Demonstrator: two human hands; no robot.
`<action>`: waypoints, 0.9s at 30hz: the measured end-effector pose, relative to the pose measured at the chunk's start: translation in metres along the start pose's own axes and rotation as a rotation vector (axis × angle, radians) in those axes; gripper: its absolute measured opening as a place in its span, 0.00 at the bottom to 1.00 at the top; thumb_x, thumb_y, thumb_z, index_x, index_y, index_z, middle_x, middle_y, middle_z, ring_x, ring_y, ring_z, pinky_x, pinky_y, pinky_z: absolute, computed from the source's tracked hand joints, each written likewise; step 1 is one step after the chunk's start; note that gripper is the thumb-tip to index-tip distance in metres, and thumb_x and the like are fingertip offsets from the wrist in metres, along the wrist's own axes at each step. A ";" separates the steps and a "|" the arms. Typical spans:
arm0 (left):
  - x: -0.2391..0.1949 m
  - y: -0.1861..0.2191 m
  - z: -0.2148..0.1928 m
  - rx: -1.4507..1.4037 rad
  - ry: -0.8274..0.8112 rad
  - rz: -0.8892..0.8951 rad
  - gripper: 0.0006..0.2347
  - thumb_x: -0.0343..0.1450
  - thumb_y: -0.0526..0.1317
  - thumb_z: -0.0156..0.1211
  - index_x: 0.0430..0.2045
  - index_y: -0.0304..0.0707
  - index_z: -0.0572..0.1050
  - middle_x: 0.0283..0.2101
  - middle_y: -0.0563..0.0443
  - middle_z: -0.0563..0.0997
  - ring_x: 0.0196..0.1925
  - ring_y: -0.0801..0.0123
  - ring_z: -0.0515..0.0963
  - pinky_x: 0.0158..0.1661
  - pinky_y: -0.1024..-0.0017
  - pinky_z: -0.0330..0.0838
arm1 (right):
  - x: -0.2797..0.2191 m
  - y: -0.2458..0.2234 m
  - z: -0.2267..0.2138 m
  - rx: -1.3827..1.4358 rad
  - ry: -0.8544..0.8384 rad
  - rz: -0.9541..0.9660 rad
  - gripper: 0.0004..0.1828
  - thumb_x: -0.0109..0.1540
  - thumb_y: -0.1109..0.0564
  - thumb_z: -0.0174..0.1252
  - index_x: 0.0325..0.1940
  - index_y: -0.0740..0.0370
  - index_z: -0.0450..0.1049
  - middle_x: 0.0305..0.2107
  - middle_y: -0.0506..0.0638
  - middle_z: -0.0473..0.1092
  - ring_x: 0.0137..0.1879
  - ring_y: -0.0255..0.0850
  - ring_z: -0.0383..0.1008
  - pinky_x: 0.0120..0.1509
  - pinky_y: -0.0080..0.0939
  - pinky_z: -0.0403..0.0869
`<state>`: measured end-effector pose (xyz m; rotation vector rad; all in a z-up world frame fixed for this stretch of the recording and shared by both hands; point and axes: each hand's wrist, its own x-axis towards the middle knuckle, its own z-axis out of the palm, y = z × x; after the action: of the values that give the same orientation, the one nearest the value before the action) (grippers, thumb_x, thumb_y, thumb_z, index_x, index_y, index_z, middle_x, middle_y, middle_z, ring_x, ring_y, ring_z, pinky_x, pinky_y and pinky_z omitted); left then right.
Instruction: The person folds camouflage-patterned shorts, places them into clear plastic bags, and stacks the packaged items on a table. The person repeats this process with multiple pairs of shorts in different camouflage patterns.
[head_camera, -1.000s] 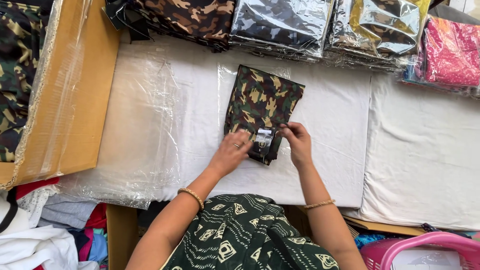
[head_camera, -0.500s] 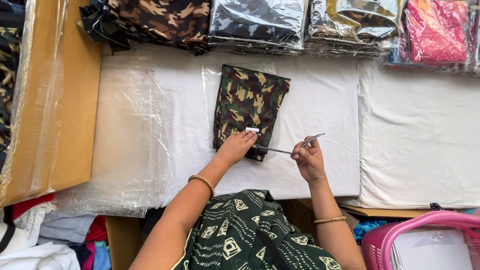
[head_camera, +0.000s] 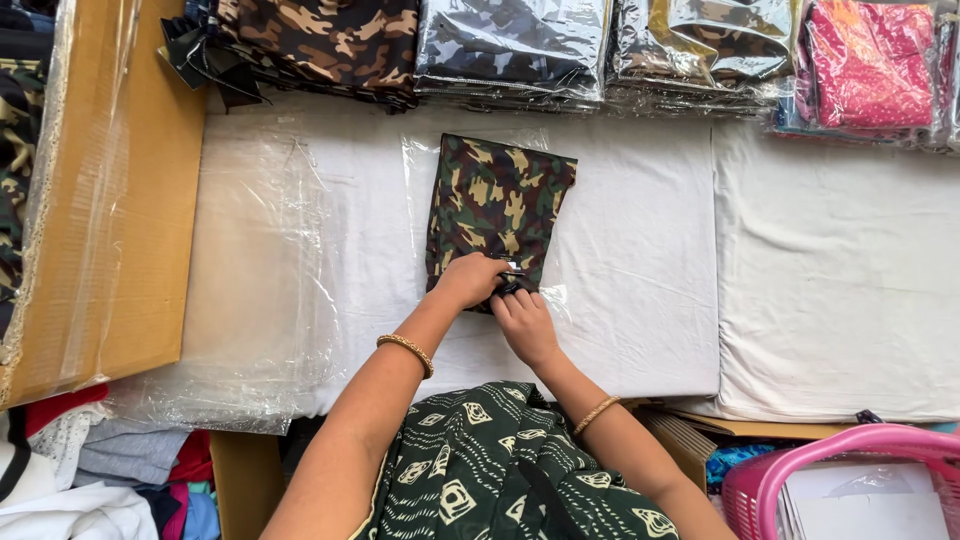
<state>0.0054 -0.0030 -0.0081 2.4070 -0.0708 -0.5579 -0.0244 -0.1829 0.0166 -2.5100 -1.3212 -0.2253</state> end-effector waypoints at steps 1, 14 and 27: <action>-0.001 0.000 0.002 0.000 0.002 -0.003 0.15 0.70 0.36 0.57 0.49 0.53 0.80 0.42 0.45 0.82 0.48 0.54 0.80 0.48 0.58 0.74 | -0.002 0.000 0.011 0.001 0.000 -0.003 0.09 0.58 0.63 0.56 0.42 0.62 0.76 0.30 0.49 0.69 0.41 0.46 0.70 0.45 0.46 0.68; -0.037 0.018 0.014 -0.089 0.274 0.187 0.18 0.71 0.47 0.62 0.54 0.46 0.77 0.58 0.49 0.79 0.62 0.55 0.72 0.56 0.59 0.70 | -0.034 -0.012 0.066 -0.064 -0.369 0.334 0.18 0.60 0.59 0.51 0.51 0.70 0.74 0.50 0.62 0.69 0.61 0.60 0.64 0.67 0.57 0.59; -0.031 -0.012 0.063 0.583 0.579 0.460 0.13 0.70 0.39 0.58 0.49 0.42 0.75 0.57 0.50 0.75 0.56 0.58 0.73 0.50 0.61 0.71 | -0.041 0.002 -0.002 0.389 0.083 0.638 0.14 0.63 0.64 0.60 0.53 0.60 0.74 0.50 0.53 0.73 0.58 0.50 0.73 0.65 0.48 0.71</action>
<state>-0.0500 -0.0250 -0.0469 2.8720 -0.5831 0.4370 -0.0462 -0.2163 0.0073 -2.3962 -0.4265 0.0646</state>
